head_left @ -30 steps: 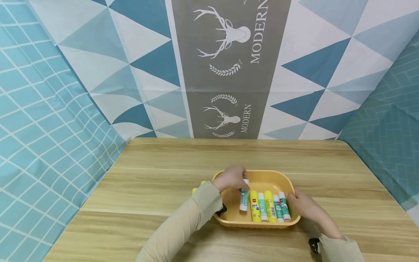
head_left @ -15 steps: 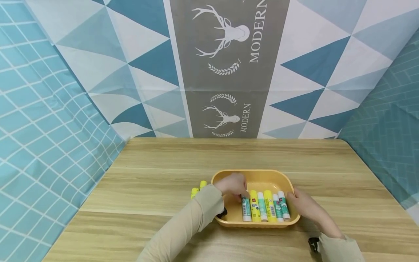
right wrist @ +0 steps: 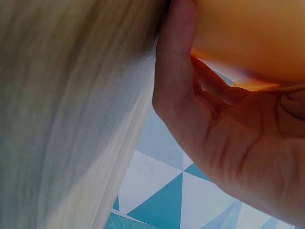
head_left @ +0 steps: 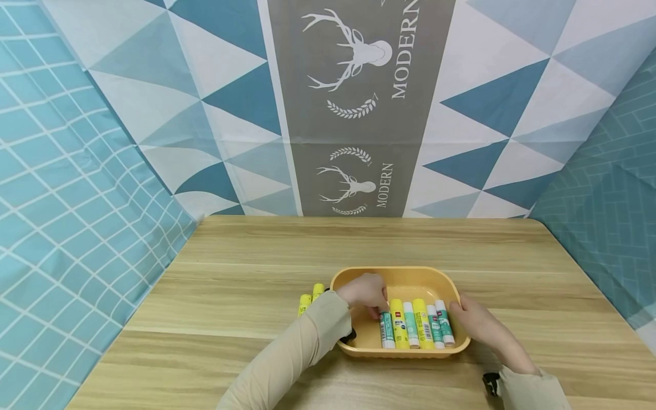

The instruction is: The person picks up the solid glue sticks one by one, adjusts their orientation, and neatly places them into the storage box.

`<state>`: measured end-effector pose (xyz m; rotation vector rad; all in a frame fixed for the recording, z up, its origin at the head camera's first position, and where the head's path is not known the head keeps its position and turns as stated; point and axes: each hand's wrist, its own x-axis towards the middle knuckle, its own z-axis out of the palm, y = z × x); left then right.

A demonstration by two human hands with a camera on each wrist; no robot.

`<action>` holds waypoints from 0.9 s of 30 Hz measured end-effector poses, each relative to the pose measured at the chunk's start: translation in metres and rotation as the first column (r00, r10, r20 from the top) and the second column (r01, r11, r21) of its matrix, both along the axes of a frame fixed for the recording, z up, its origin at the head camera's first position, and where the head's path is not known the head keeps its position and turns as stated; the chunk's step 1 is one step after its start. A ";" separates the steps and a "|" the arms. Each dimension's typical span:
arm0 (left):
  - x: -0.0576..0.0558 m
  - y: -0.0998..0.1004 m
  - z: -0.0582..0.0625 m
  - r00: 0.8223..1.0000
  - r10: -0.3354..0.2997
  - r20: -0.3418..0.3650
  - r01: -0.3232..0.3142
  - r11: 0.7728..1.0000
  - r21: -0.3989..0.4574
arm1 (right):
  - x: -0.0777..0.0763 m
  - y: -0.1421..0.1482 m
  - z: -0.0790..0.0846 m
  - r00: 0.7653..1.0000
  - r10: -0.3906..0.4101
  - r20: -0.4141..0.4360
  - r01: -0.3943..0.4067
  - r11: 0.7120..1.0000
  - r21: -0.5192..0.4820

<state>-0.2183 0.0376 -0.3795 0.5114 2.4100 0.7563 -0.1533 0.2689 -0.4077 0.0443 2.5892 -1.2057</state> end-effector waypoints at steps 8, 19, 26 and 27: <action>-0.001 -0.006 0.012 0.998 -0.011 -0.069 0.008 0.999 -0.043 | 0.001 0.000 0.000 1.000 0.004 -0.001 -0.004 1.000 0.000; -0.011 -0.026 0.038 0.991 0.077 -0.105 -0.052 0.973 0.224 | 0.001 0.001 0.002 1.000 0.002 0.016 -0.002 1.000 0.006; -0.009 -0.049 0.050 0.988 0.098 -0.118 -0.064 0.963 0.262 | 0.001 -0.001 0.001 1.000 0.002 0.012 -0.002 1.000 0.013; -0.008 -0.052 0.052 0.987 0.106 -0.120 -0.071 0.963 0.261 | 0.001 -0.001 0.002 1.000 0.001 0.011 -0.001 1.000 0.014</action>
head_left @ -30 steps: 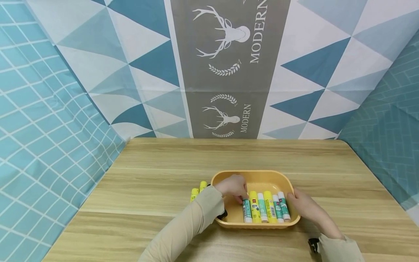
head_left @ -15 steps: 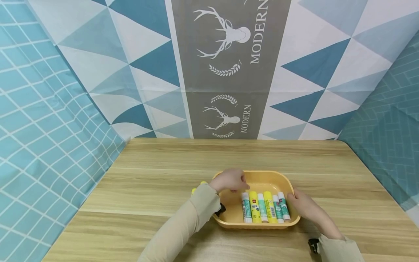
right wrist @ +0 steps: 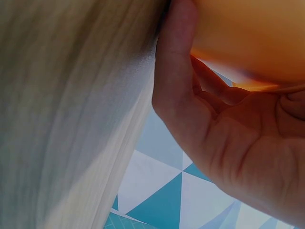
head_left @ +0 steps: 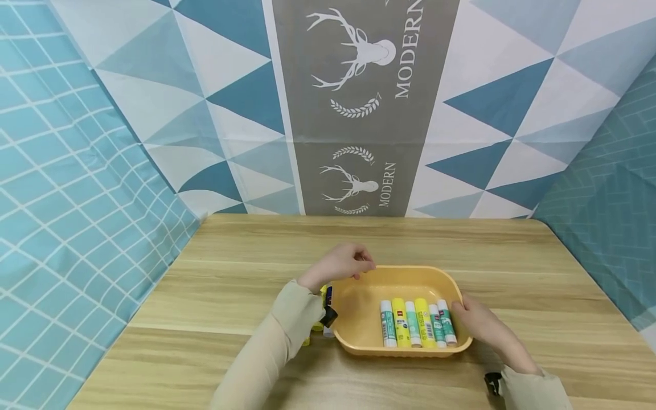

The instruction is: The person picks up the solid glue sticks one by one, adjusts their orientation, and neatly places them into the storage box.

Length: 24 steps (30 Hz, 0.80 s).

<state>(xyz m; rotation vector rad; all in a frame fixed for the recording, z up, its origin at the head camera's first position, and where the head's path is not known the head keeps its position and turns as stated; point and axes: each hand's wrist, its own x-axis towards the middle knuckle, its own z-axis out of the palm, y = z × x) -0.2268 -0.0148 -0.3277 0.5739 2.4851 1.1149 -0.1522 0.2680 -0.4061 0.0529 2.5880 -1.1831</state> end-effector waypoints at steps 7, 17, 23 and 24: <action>0.004 -0.023 0.003 0.998 0.061 0.003 -0.061 0.997 0.039 | -0.001 0.000 0.001 1.000 0.002 -0.001 -0.002 1.000 0.001; 0.010 -0.054 -0.002 0.989 0.146 -0.020 -0.144 0.987 0.075 | 0.000 0.001 0.002 1.000 -0.001 -0.008 0.001 1.000 -0.004; 0.012 -0.069 -0.015 0.983 0.181 0.017 -0.182 0.978 0.101 | 0.000 0.001 0.001 1.000 0.005 -0.006 -0.005 1.000 -0.008; 0.012 -0.072 -0.017 0.982 0.187 0.024 -0.189 0.976 0.107 | 0.000 0.001 0.001 1.000 0.005 -0.006 -0.006 1.000 -0.011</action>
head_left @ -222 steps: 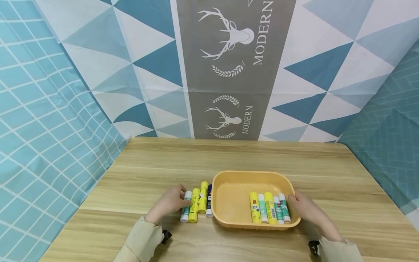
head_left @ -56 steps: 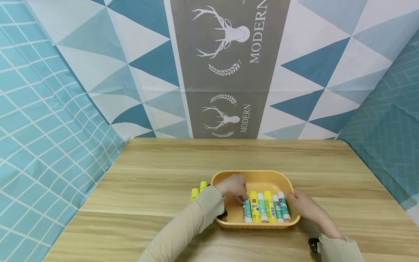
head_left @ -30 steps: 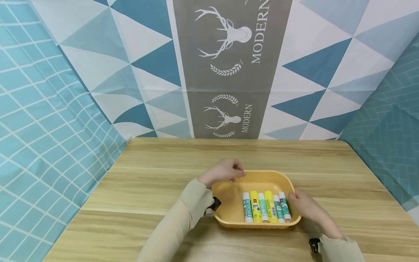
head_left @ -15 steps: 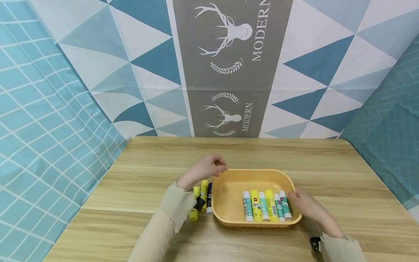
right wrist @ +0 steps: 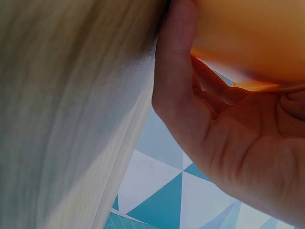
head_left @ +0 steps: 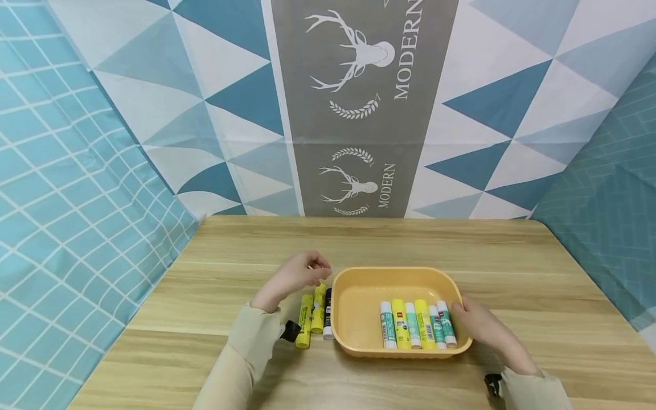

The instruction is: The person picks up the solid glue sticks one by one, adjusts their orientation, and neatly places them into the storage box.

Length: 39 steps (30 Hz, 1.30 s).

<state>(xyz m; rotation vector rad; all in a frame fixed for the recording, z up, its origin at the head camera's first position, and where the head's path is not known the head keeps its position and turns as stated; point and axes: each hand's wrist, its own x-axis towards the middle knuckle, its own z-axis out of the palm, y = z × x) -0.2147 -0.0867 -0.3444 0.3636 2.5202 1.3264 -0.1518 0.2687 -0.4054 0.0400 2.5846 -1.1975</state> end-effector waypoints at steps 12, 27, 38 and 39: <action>0.008 -0.031 -0.022 0.990 0.074 0.116 -0.071 0.997 -0.035 | 0.000 0.000 -0.001 1.000 -0.002 0.003 0.002 1.000 0.001; 0.010 -0.030 -0.043 0.982 0.107 0.154 -0.076 0.978 -0.195 | -0.001 0.000 -0.001 1.000 -0.009 0.018 0.009 1.000 0.012; 0.010 -0.030 -0.056 0.979 0.089 0.183 -0.054 0.981 -0.188 | -0.001 -0.001 0.000 1.000 -0.013 0.024 0.013 1.000 0.009; 0.010 -0.030 -0.056 0.979 0.088 0.182 -0.053 0.980 -0.190 | -0.001 -0.001 0.000 1.000 -0.013 0.023 0.013 1.000 0.008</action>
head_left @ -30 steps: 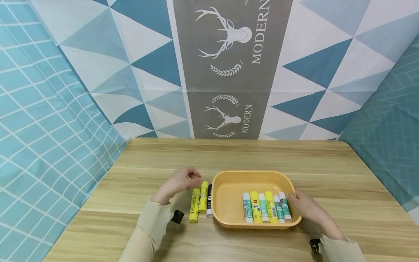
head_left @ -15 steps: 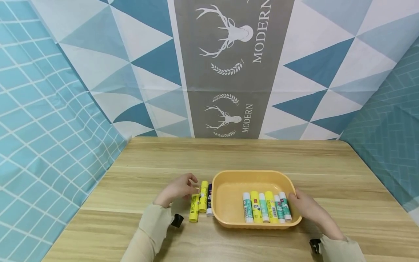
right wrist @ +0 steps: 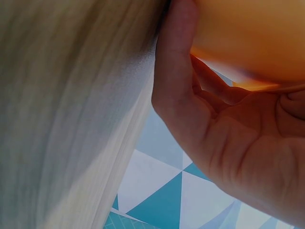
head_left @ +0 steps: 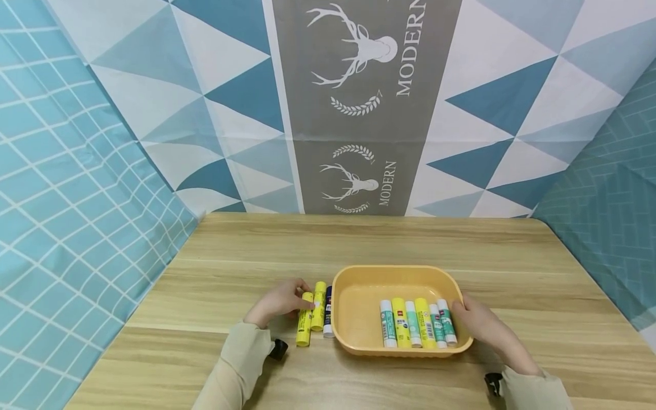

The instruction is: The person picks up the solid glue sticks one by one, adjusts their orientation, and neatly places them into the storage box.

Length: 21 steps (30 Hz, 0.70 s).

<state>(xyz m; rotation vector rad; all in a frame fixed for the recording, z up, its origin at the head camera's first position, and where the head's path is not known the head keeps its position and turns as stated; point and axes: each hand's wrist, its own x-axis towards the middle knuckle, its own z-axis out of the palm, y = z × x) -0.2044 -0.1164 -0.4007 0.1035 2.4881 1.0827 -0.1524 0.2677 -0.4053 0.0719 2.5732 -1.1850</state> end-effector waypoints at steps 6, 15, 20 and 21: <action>0.000 0.001 -0.003 1.000 0.012 -0.016 -0.012 1.000 -0.005 | 0.001 -0.001 0.001 1.000 -0.006 -0.002 0.006 1.000 0.007; 0.000 0.000 -0.004 1.000 0.009 -0.009 -0.009 1.000 0.017 | 0.000 0.000 0.000 1.000 -0.002 -0.012 0.002 1.000 0.016; 0.000 0.000 -0.004 1.000 0.012 -0.013 -0.012 1.000 0.019 | -0.001 0.001 -0.001 1.000 0.003 -0.005 -0.002 1.000 0.010; 0.000 -0.001 -0.005 1.000 0.011 -0.014 -0.011 1.000 0.018 | -0.001 0.001 -0.001 1.000 0.000 -0.002 0.000 1.000 0.008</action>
